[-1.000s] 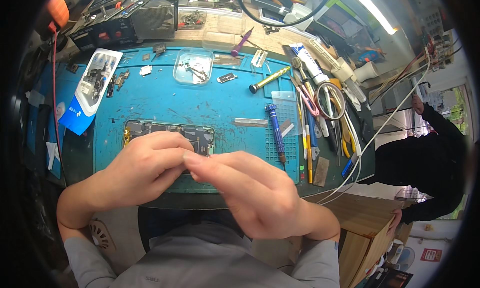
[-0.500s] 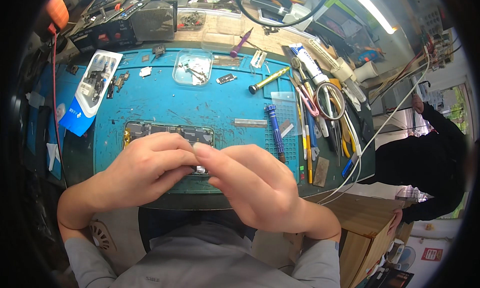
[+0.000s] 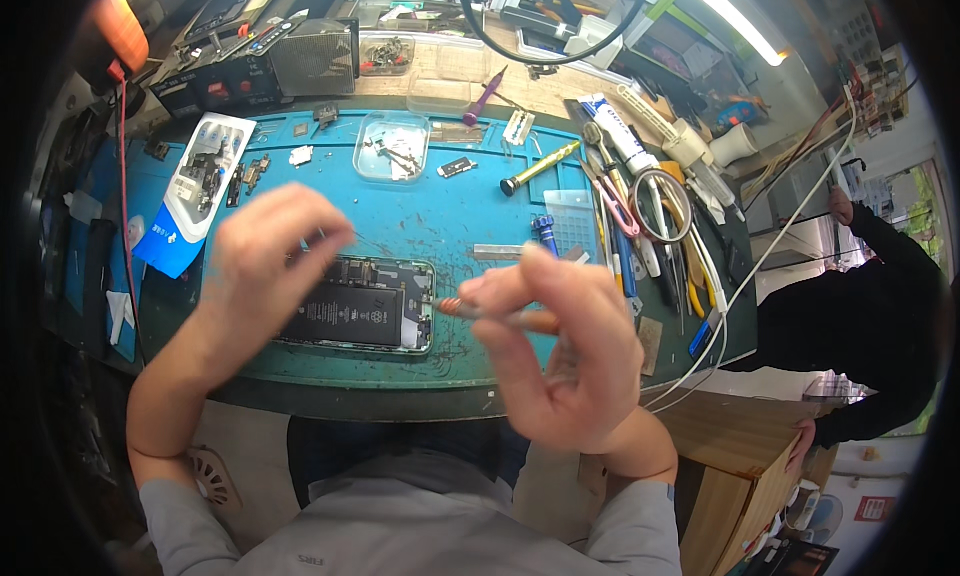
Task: The person uses a screwdriver to remove screws from a disassembled smartphone on a workbench, then applies liquid from a small bottle to the internal components and wipes the area with a cloth. The person continues to manipulate small parts and tools while working on the device.
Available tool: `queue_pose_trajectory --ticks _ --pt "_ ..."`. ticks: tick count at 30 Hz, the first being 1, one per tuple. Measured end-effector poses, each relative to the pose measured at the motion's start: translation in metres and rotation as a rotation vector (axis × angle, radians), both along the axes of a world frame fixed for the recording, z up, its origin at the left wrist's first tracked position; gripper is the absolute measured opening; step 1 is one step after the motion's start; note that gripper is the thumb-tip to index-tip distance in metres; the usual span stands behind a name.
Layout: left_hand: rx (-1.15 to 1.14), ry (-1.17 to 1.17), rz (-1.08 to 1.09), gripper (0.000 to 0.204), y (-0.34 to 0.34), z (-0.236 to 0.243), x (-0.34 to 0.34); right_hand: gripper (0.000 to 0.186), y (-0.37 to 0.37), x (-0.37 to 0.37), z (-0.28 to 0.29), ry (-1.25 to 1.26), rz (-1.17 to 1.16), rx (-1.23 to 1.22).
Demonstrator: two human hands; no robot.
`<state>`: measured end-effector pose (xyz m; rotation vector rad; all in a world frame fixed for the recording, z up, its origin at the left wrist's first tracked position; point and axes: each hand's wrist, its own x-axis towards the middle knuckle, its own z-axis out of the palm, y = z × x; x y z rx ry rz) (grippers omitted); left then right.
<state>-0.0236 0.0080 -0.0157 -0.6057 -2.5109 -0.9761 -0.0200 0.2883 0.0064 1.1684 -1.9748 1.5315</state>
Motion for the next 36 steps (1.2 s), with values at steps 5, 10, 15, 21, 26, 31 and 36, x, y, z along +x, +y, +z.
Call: queue_pose_trajectory --ticks 5,10,15,21,26,31,36 --pt "-0.075 0.009 0.12 0.008 -0.011 -0.012 -0.02 0.061 0.007 -0.009 -0.007 -0.003 -0.024 -0.009" --pt "-0.176 0.062 0.168 0.008 -0.006 -0.02 -0.022 0.057 0.011 -0.01 -0.011 -0.011 -0.067 -0.012" --pt "-0.206 0.09 0.164 0.009 -0.003 -0.02 -0.023 0.055 0.017 -0.013 -0.016 -0.029 -0.137 -0.041" --pt "-0.177 -0.042 0.17 0.011 -0.005 -0.01 -0.022 0.05 0.014 -0.017 -0.02 0.086 -0.242 0.107" --pt "-0.173 -0.009 0.102 0.027 -0.019 -0.006 -0.017 0.052 0.014 -0.009 -0.005 -0.082 -0.3 0.293" --pt "-0.275 -0.279 -0.16 0.078 -0.005 0.032 0.027 0.048 0.031 -0.002 -0.021 -0.024 -0.354 0.233" --pt "-0.406 -0.226 -0.149 0.089 0.003 0.031 0.039 0.039 0.039 0.008 -0.032 -0.102 -0.361 0.149"
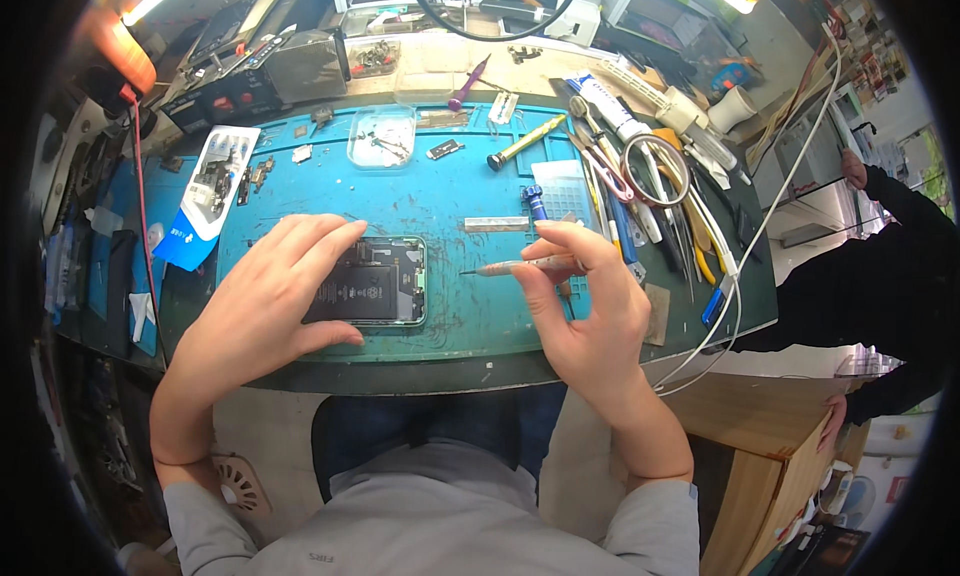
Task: The person uses a screwdriver to remove screws from a disassembled smartphone on a workbench, then applies liquid from a small bottle to the internal components and wipes the area with a cloth. The person continues to manipulate small parts and tools while working on the device.
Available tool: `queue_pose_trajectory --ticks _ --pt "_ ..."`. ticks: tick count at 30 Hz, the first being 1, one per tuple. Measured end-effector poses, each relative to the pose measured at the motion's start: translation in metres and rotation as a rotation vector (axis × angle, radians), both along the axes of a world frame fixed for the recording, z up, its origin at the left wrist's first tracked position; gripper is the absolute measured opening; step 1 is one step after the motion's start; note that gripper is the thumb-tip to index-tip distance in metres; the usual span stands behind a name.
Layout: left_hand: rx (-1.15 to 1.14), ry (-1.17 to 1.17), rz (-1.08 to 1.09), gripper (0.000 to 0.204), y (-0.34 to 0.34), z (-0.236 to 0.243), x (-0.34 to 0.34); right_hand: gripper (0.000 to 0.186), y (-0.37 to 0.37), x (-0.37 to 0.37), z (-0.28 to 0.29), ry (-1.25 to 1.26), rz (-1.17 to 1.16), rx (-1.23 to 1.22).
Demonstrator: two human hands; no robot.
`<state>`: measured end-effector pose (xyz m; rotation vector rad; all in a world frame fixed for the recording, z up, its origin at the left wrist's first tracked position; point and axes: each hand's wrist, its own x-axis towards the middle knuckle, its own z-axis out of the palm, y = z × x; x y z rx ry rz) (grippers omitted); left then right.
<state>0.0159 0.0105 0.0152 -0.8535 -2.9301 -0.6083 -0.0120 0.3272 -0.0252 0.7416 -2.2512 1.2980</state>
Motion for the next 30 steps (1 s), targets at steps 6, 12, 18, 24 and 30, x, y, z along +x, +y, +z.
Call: queue_pose_trajectory --ticks 6,12,18,24,30 --pt "-0.102 -0.131 0.005 0.086 0.003 0.015 -0.011 0.033 0.006 0.011 -0.004 0.009 -0.028 0.021" --pt "0.039 -0.646 0.043 0.043 -0.003 0.035 -0.057 0.027 0.006 0.018 0.003 0.028 -0.035 0.052" --pt "0.452 -0.975 0.274 0.029 -0.035 0.033 -0.045 0.02 0.013 0.022 0.005 0.014 -0.068 -0.036" --pt "1.267 -1.087 0.558 0.056 -0.008 0.001 0.021 0.017 0.017 0.024 0.002 -0.017 -0.08 -0.112" --pt "1.405 -0.984 0.533 0.069 0.009 0.002 0.059 0.019 0.016 0.03 -0.004 -0.008 -0.084 -0.149"
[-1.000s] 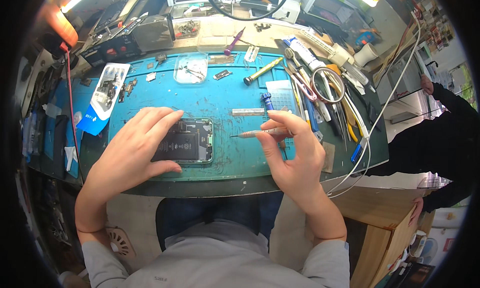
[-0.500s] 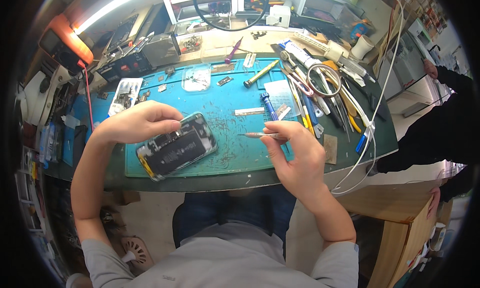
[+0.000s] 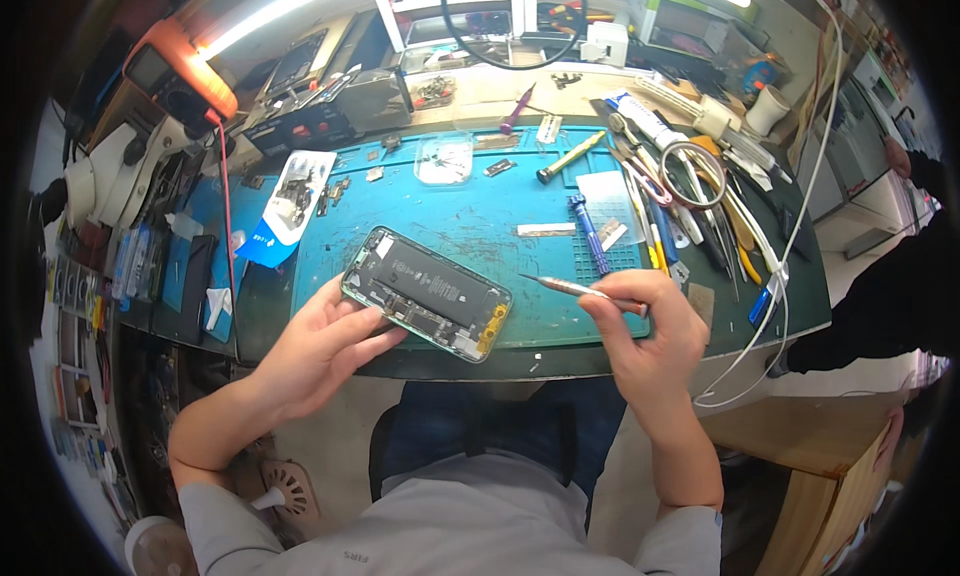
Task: The person uses a screwdriver to remove screws from a disassembled smartphone on a workbench, then applies liquid from a small bottle to the internal components and wipes the area with a cloth. The person continues to manipulate small parts and tools while working on the device.
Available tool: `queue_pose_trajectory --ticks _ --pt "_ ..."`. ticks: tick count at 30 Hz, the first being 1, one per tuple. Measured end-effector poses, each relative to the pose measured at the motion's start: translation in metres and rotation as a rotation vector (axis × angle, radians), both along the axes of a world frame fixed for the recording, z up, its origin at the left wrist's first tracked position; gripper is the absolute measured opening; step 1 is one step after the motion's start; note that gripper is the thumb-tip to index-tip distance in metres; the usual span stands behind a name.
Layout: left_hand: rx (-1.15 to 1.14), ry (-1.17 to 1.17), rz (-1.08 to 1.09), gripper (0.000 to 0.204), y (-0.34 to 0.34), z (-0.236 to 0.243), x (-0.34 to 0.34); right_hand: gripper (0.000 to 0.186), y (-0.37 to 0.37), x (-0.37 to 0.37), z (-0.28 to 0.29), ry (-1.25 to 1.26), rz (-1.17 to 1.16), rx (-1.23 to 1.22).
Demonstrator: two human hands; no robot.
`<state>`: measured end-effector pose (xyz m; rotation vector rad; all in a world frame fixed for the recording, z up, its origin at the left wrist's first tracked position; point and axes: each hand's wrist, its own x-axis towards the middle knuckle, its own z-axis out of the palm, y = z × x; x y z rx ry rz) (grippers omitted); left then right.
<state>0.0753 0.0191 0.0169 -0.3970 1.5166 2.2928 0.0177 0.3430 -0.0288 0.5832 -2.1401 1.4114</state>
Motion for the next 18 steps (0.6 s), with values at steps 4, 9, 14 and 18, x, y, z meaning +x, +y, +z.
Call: queue_pose_trajectory --ticks 4,9,14,18 --pt "-0.304 -0.033 -0.158 0.09 -0.036 0.011 0.01 0.024 0.019 0.005 -0.009 -0.059 -0.088 -0.024" --pt "-0.69 0.137 -0.345 0.085 -0.054 0.037 0.021 0.024 0.019 -0.001 -0.015 -0.017 -0.064 -0.049" --pt "-1.074 0.516 -0.383 0.097 -0.07 0.013 0.005 0.024 0.015 0.002 -0.012 -0.057 -0.056 -0.087" --pt "-1.075 0.72 -0.411 0.114 -0.076 -0.008 -0.019 0.024 0.009 0.002 -0.012 -0.061 -0.041 -0.112"
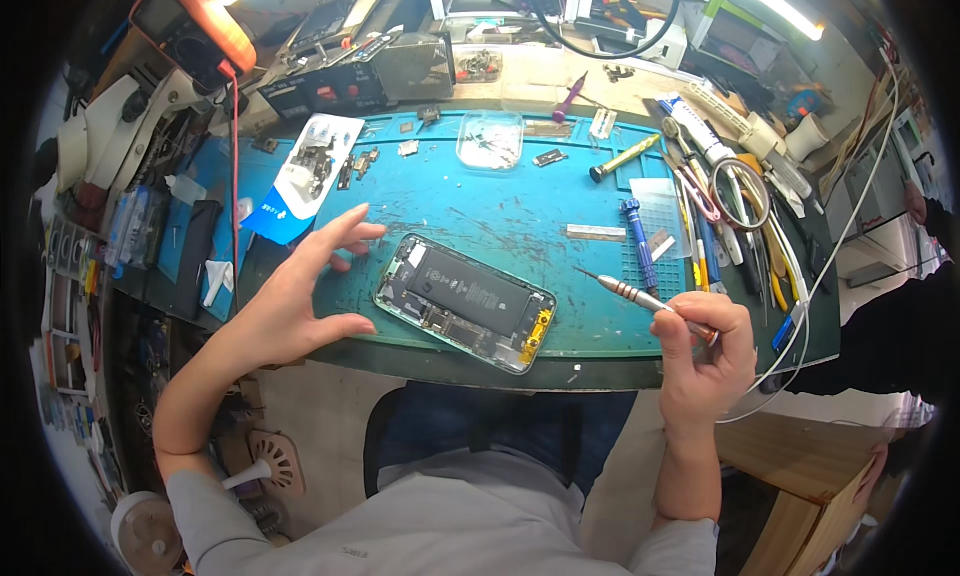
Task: The person uses a screwdriver to remove screws from a disassembled smartphone on a workbench, then applies liquid from a small bottle to the internal components and wipes the area with a cloth. The person continues to manipulate small parts and tools while working on the device.
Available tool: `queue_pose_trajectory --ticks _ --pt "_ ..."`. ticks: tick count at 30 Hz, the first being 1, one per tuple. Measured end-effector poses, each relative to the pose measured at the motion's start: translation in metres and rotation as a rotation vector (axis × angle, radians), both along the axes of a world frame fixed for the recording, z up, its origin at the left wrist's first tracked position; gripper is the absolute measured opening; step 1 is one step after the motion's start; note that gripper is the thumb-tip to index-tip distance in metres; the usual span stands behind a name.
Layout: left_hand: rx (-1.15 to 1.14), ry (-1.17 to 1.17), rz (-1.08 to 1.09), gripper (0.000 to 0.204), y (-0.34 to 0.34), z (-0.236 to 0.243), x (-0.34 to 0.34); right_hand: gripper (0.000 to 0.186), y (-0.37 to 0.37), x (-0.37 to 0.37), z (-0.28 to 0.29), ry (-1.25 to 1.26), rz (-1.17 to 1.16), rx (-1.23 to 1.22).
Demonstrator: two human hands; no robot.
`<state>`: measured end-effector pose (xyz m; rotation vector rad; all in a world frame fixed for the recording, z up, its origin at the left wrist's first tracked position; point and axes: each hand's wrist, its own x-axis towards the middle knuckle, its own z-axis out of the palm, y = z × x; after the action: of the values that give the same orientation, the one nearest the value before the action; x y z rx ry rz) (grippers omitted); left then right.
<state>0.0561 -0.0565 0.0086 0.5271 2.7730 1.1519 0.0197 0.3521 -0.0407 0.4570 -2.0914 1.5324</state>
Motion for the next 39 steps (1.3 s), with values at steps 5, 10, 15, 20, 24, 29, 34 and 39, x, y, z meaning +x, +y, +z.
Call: queue_pose_trajectory --ticks 5,10,15,20,24,29,34,39 --pt "-0.035 0.103 -0.152 0.131 0.007 -0.012 -0.025 0.023 -0.003 -0.001 0.001 -0.041 0.011 -0.015" --pt "-0.026 0.165 -0.21 0.13 0.007 -0.018 -0.04 0.02 -0.004 0.0 0.002 -0.104 0.011 -0.117" --pt "-0.027 0.294 -0.127 0.129 0.031 -0.025 -0.023 0.016 -0.01 -0.005 0.007 -0.15 0.188 -0.114" --pt "-0.024 0.239 -0.048 0.125 0.034 -0.024 -0.01 0.014 -0.036 -0.002 0.019 -0.211 0.357 0.081" --pt "-0.074 0.301 0.109 0.112 0.023 -0.031 0.013 0.024 -0.059 -0.013 0.036 -0.068 0.352 0.337" --pt "-0.102 0.374 0.304 0.091 0.036 -0.04 0.039 0.021 -0.091 -0.036 0.048 0.014 0.416 0.456" --pt "-0.191 0.485 0.352 0.085 0.059 -0.045 0.034 0.021 -0.102 -0.051 0.047 0.03 0.49 0.579" --pt "-0.192 0.473 0.349 0.085 0.06 -0.045 0.031 0.017 -0.105 -0.054 0.037 0.035 0.47 0.447"
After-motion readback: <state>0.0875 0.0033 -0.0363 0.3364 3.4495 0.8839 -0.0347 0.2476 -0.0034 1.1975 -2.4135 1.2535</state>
